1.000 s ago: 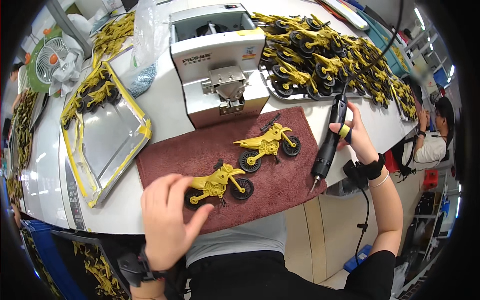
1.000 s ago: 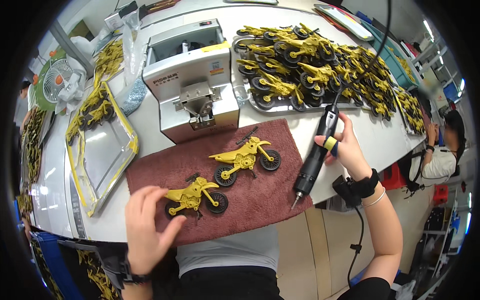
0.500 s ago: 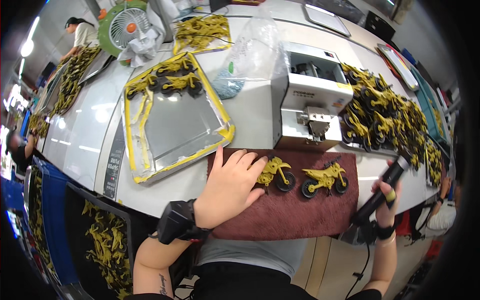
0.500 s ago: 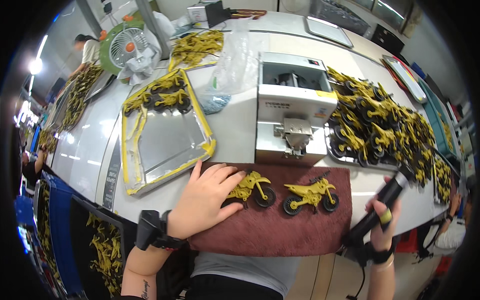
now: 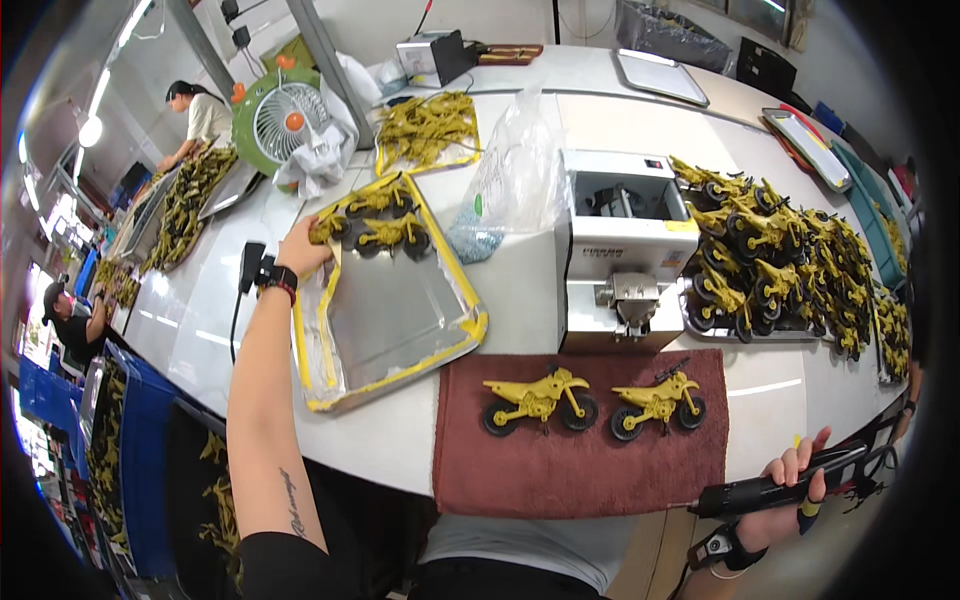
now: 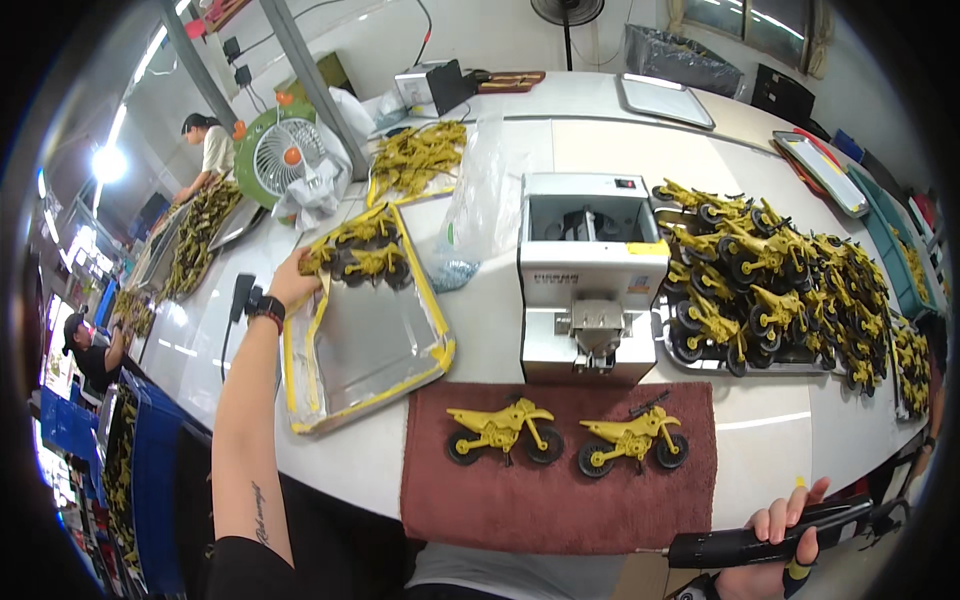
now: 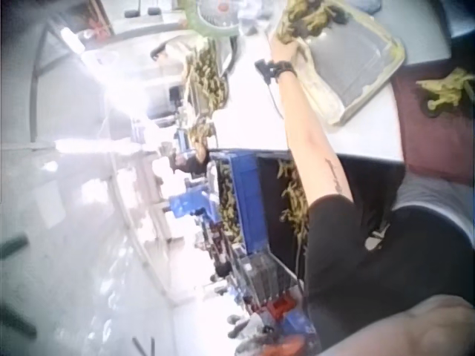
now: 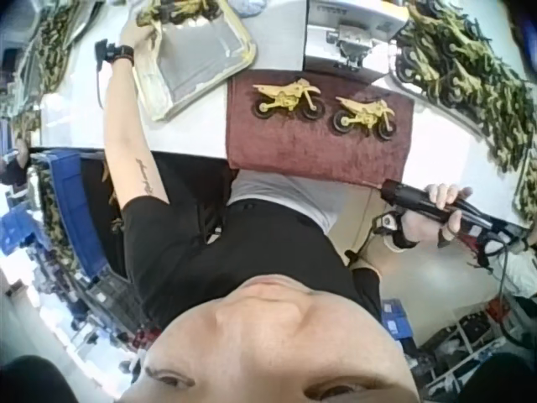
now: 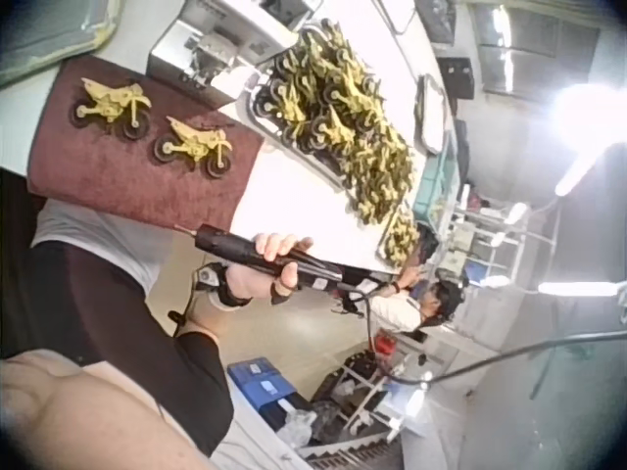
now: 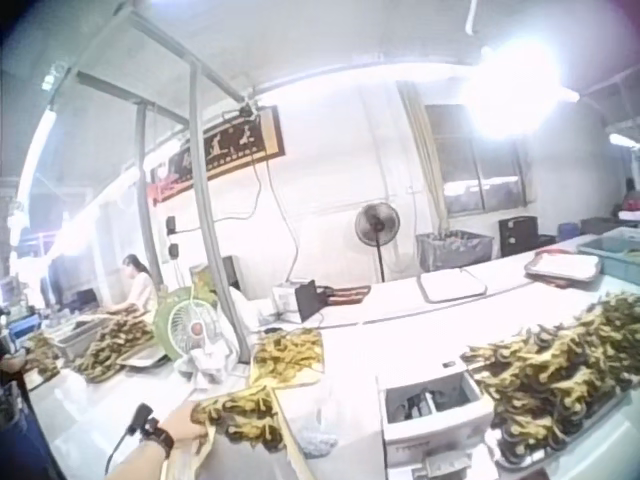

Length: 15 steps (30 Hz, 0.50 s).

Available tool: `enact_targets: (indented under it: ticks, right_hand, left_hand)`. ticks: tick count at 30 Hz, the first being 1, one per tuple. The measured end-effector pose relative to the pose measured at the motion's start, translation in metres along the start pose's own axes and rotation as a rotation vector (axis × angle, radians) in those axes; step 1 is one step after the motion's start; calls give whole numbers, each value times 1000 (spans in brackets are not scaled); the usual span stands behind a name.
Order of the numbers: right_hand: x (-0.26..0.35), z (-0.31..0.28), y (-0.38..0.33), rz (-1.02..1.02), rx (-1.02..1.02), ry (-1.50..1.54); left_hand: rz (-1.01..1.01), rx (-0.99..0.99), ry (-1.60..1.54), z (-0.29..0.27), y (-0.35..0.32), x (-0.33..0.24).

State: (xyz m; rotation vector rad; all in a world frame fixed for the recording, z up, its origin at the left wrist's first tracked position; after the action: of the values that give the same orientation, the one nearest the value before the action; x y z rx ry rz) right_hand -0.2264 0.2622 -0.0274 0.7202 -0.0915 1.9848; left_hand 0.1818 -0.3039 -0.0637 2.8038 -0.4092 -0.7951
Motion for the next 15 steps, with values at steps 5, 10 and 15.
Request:
enact_targets:
  ticks: [5, 10, 15]
  right_hand:
    - [-6, -25, -17, 55, -179, 153]
    - [-13, -26, -23, -39, -179, 81]
    - [-16, -10, -20, 9, -174, 92]
  left_hand:
    - [60, 31, 294, -27, 15, -32]
    - [187, 282, -151, -20, -15, -89]
    - [540, 230, 273, 31, -13, -98]
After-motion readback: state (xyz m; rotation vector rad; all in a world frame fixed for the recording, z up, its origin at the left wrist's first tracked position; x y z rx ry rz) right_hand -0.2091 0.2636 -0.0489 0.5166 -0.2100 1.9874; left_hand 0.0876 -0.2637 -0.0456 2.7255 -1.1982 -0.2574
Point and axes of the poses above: each hand's wrist, its own y-axis towards the middle knuckle, its own z-axis out of the palm, x = y × z, the point moved 1 cm from there along y, towards the middle knuckle, and after that the axes turned 6 degrees about -x, right-handed, at the moved point
